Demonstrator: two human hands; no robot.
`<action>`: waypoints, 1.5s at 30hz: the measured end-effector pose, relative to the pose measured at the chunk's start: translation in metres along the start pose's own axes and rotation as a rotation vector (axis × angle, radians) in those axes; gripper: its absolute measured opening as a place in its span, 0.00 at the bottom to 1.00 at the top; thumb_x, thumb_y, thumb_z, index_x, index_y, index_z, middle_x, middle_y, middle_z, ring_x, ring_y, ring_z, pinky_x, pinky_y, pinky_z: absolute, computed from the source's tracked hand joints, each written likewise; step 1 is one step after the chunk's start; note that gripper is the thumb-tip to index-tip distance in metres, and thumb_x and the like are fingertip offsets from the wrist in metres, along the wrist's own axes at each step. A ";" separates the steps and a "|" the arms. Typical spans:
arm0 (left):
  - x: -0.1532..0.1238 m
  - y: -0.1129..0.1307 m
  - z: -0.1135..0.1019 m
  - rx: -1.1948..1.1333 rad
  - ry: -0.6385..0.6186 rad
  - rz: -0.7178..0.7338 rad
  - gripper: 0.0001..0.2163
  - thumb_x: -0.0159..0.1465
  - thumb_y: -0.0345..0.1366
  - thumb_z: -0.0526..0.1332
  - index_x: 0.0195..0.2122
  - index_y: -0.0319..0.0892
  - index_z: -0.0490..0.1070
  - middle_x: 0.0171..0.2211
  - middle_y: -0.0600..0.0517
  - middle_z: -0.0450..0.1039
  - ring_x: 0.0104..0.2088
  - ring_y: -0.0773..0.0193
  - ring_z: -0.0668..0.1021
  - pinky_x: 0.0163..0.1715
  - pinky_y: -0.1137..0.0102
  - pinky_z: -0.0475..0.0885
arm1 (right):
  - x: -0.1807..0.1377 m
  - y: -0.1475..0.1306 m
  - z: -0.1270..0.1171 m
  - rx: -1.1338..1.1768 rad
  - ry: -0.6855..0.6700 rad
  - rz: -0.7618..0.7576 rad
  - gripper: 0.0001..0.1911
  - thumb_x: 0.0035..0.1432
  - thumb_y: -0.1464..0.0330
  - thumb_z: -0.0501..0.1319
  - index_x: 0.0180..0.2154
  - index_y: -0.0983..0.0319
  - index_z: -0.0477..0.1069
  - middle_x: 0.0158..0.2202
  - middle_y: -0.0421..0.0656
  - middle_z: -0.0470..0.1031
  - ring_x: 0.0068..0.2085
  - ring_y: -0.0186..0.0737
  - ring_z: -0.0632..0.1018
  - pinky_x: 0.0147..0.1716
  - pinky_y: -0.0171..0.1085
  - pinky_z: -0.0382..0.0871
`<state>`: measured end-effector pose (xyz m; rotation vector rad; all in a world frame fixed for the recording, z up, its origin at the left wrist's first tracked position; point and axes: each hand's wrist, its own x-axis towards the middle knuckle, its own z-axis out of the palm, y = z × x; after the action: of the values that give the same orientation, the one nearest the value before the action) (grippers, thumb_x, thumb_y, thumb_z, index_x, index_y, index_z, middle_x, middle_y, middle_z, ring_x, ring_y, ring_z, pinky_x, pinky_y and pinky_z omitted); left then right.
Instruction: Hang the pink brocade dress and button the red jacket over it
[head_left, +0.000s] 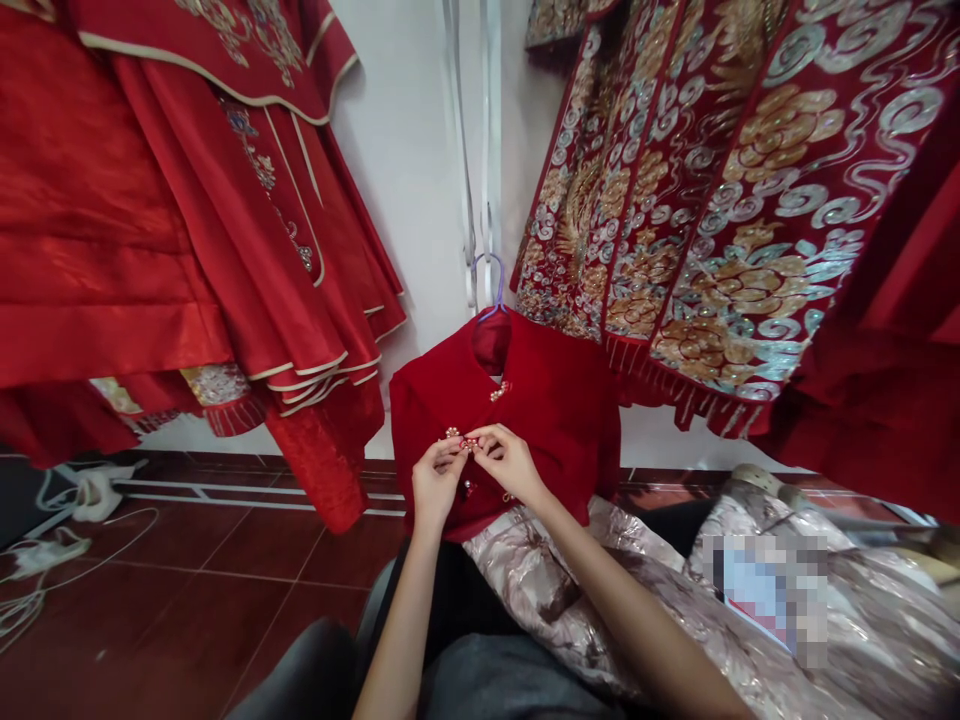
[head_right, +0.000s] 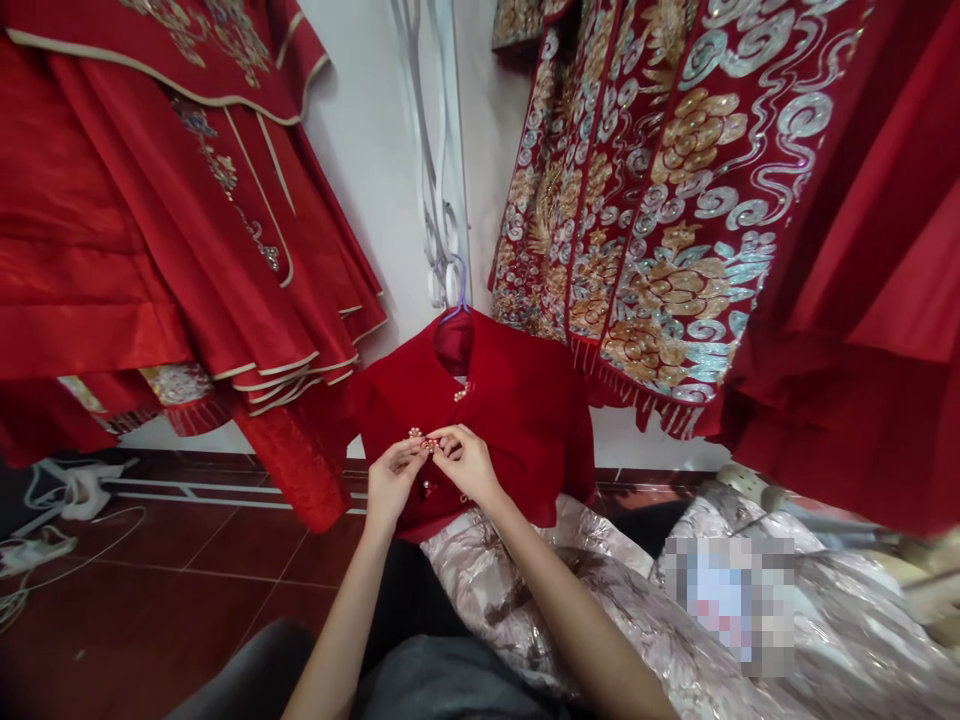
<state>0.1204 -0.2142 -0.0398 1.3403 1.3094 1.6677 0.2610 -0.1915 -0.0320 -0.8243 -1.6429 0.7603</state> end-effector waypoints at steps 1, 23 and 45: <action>-0.001 0.000 0.001 0.004 0.003 0.000 0.13 0.52 0.36 0.67 0.39 0.37 0.75 0.36 0.45 0.78 0.35 0.64 0.79 0.38 0.69 0.74 | 0.000 0.000 0.000 -0.002 0.002 -0.001 0.11 0.53 0.69 0.61 0.40 0.61 0.75 0.33 0.41 0.70 0.31 0.31 0.73 0.26 0.28 0.69; -0.014 -0.005 -0.006 0.141 0.060 0.097 0.13 0.60 0.36 0.58 0.45 0.42 0.66 0.43 0.46 0.70 0.35 0.65 0.76 0.36 0.68 0.74 | 0.000 -0.030 -0.036 0.127 -0.283 0.171 0.16 0.61 0.60 0.55 0.45 0.61 0.73 0.42 0.46 0.78 0.41 0.38 0.79 0.38 0.35 0.74; -0.075 0.018 -0.013 0.251 -0.254 -0.122 0.11 0.53 0.29 0.61 0.38 0.40 0.75 0.34 0.48 0.79 0.35 0.62 0.81 0.39 0.66 0.76 | -0.027 -0.026 -0.057 -0.282 -0.433 0.248 0.06 0.43 0.70 0.69 0.26 0.62 0.73 0.24 0.40 0.78 0.28 0.38 0.79 0.27 0.31 0.69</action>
<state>0.1318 -0.2915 -0.0479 1.5260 1.4486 1.2362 0.3181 -0.2242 -0.0137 -1.1362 -2.0908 0.9403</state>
